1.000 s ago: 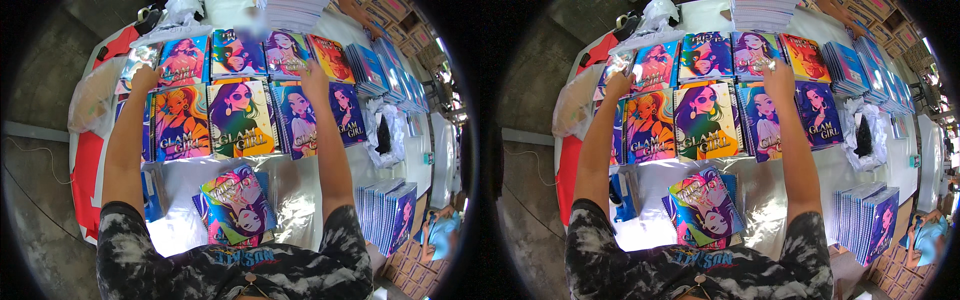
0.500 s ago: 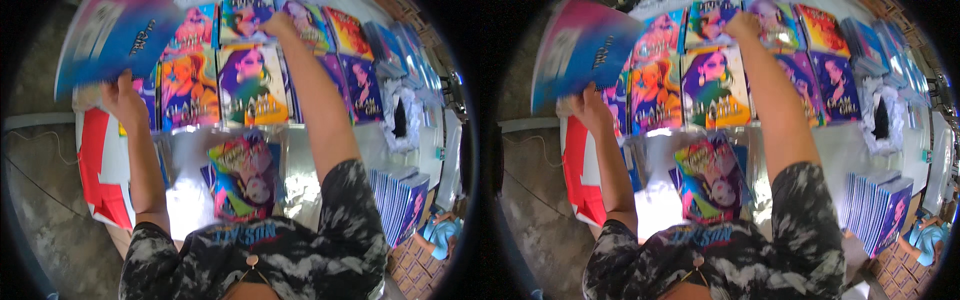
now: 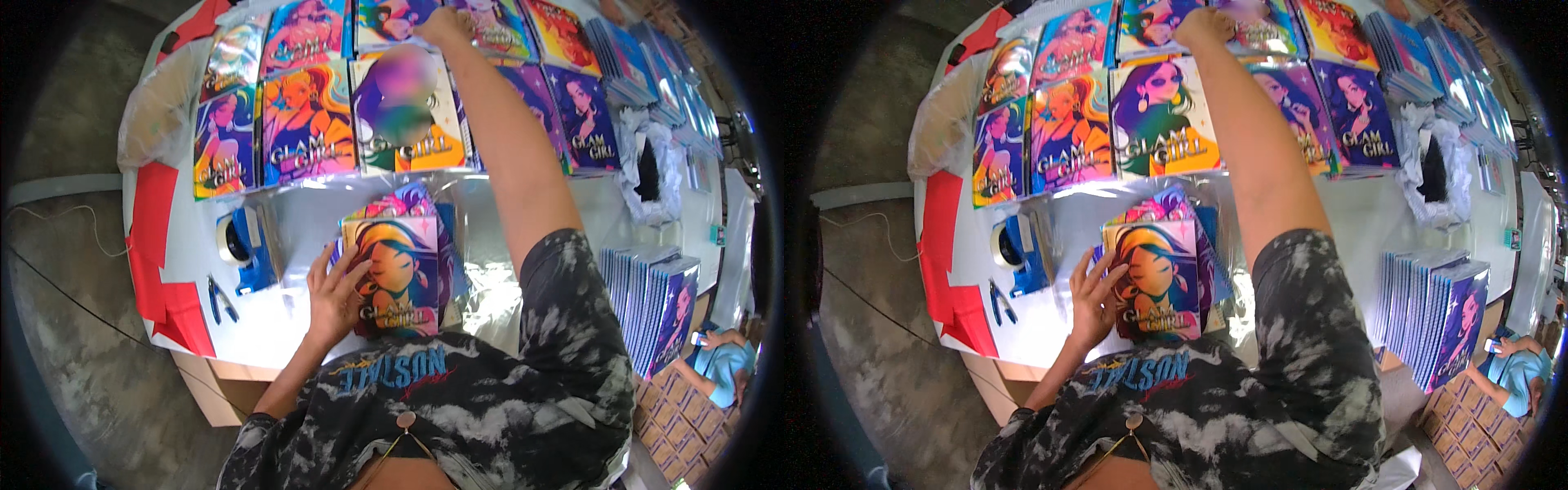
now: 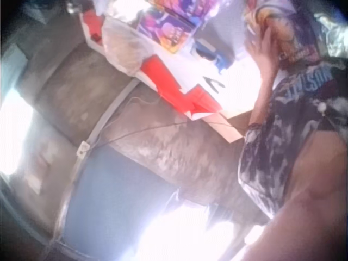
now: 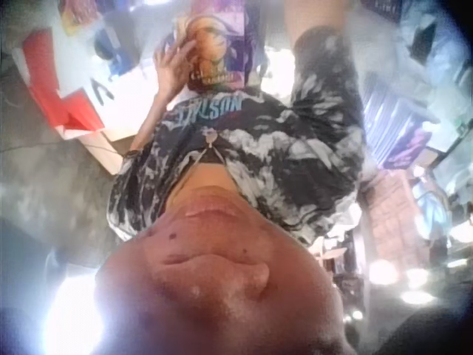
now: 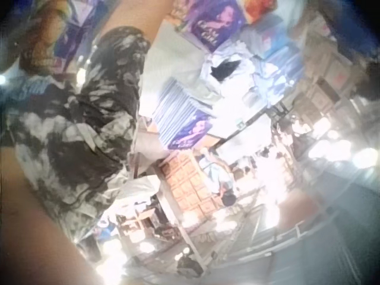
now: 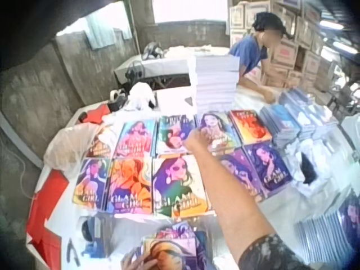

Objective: The person repeatedly places spiral-bound notebooks into clear plastic sleeves, folds the sleeve edges, and stacks the packaged notebooks on the table. The person handles notebooks and plastic sleeves by hand throughout the clip.

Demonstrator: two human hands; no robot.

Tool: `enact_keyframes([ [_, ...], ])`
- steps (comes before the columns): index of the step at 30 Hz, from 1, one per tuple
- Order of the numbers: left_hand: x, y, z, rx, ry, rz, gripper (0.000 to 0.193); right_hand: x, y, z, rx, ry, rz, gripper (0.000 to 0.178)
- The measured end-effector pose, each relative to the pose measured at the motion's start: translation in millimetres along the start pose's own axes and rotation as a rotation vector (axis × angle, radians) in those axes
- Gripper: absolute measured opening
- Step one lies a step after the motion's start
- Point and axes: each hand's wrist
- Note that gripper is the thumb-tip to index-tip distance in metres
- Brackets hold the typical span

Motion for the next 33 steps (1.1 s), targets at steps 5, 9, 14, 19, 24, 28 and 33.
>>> enact_keyframes([
  [5, 18, -39, 5, -0.026, 0.075, -0.01, 0.045, 0, -9, 5, 0.01, 0.059, -0.043, 0.104],
  [9, 20, -53, 8, 0.004, 0.061, -0.003, 0.047, -5, -18, 19, 0.002, 0.113, -0.04, 0.114],
  [14, 19, -54, 7, 0.008, 0.058, 0.013, 0.047, -13, -19, 16, 0.008, 0.102, -0.055, 0.118],
  [19, 20, -50, 6, 0.007, 0.061, 0.024, 0.048, -20, -4, -2, -0.099, -0.023, -0.028, 0.121],
  [24, 23, -50, 7, 0.02, 0.082, 0.024, 0.048, -38, -18, 17, -0.153, 0.006, 0.082, 0.132],
  [28, 22, -48, 5, 0.026, 0.078, 0.031, 0.049, -31, -37, 26, -0.092, 0.255, 0.1, 0.117],
  [33, 17, -53, 7, 0.044, 0.061, 0.034, 0.049, -28, -21, 19, -0.15, 0.773, 0.435, 0.054],
])
Point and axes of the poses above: each hand's wrist, its own z-axis away from the middle knuckle, its own y-axis out of the back of the hand, x = y × z, and after that the axes turned 6 degrees about y, right-handed
